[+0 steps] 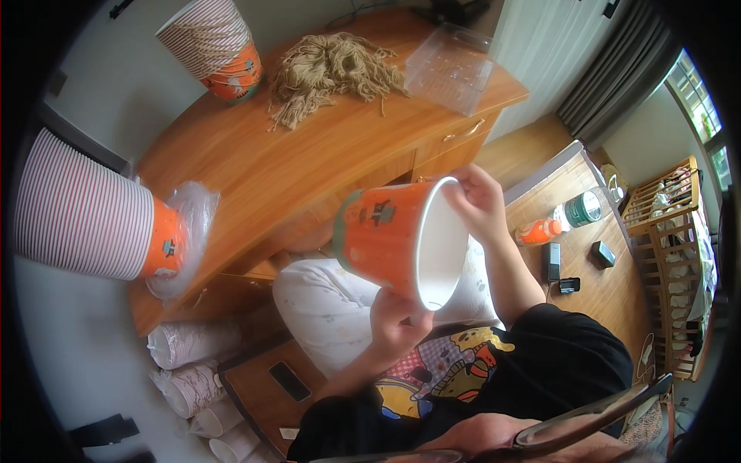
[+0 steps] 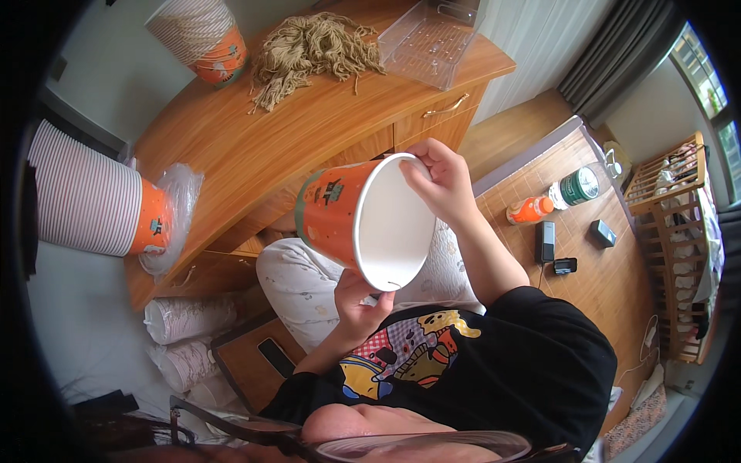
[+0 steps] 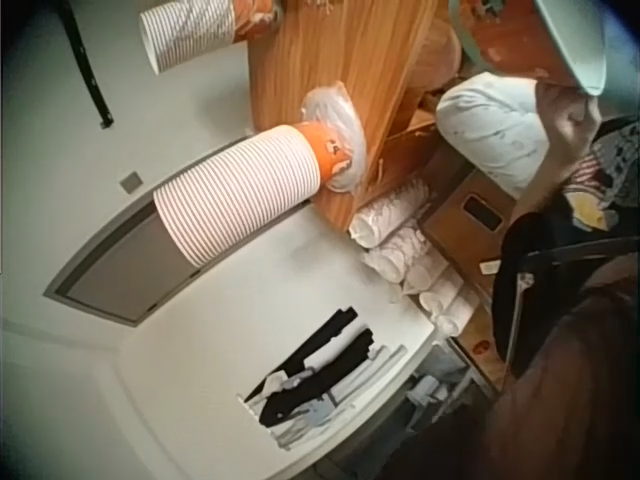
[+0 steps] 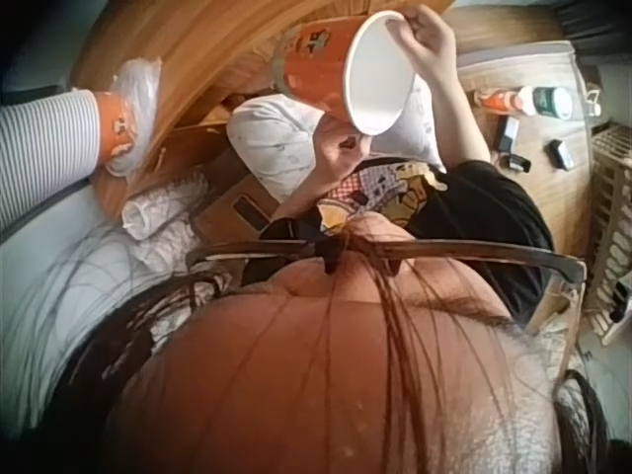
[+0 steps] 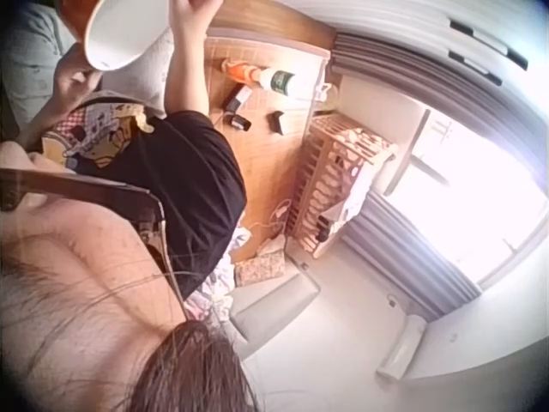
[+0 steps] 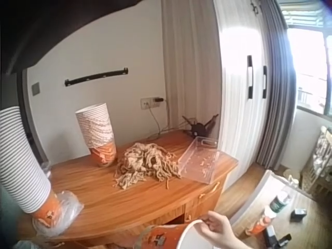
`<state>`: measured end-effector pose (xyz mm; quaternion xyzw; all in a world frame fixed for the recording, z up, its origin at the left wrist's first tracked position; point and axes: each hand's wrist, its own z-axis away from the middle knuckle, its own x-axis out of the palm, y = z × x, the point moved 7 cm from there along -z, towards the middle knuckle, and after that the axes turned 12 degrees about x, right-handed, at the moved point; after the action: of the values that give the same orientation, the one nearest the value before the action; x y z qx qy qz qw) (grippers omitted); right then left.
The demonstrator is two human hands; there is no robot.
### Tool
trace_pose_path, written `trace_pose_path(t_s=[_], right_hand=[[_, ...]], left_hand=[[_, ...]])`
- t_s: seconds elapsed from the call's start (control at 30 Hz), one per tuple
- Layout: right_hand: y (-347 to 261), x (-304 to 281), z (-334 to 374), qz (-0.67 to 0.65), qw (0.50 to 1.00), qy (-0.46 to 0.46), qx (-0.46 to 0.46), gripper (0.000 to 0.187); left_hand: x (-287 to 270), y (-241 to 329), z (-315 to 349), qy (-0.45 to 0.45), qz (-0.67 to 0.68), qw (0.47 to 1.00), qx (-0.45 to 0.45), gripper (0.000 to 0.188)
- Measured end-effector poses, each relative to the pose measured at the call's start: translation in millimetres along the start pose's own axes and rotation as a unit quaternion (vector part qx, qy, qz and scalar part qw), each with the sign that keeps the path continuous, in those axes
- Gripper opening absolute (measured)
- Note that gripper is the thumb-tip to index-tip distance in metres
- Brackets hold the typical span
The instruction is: Tying thin wire or string handles to paper buckets.
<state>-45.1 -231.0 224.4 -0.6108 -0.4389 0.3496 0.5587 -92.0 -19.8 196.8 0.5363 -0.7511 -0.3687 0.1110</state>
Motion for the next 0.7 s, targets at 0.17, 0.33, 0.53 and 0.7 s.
trace_pose_path(t_s=[0.17,0.33,0.53,0.7], right_hand=[[1.0,10.5,-0.7,-0.035,0.991,-0.098,0.079,0.023],[12.6,9.0,-1.8,-0.083,0.982,-0.113,0.124,0.037],[14.6,16.9,-8.7,-0.279,0.917,-0.146,0.246,0.046],[9.1,-18.6,-36.7,-0.259,0.938,-0.123,0.194,0.036]], left_hand=[[-7.0,-15.9,13.7,0.028,0.082,0.992,-0.094,0.012],[-9.4,-30.9,33.2,0.060,0.159,0.971,-0.168,0.018],[-21.2,-53.2,50.4,0.132,0.208,0.937,-0.249,0.015],[-18.2,-58.0,60.3,0.190,0.371,0.875,-0.248,0.024]])
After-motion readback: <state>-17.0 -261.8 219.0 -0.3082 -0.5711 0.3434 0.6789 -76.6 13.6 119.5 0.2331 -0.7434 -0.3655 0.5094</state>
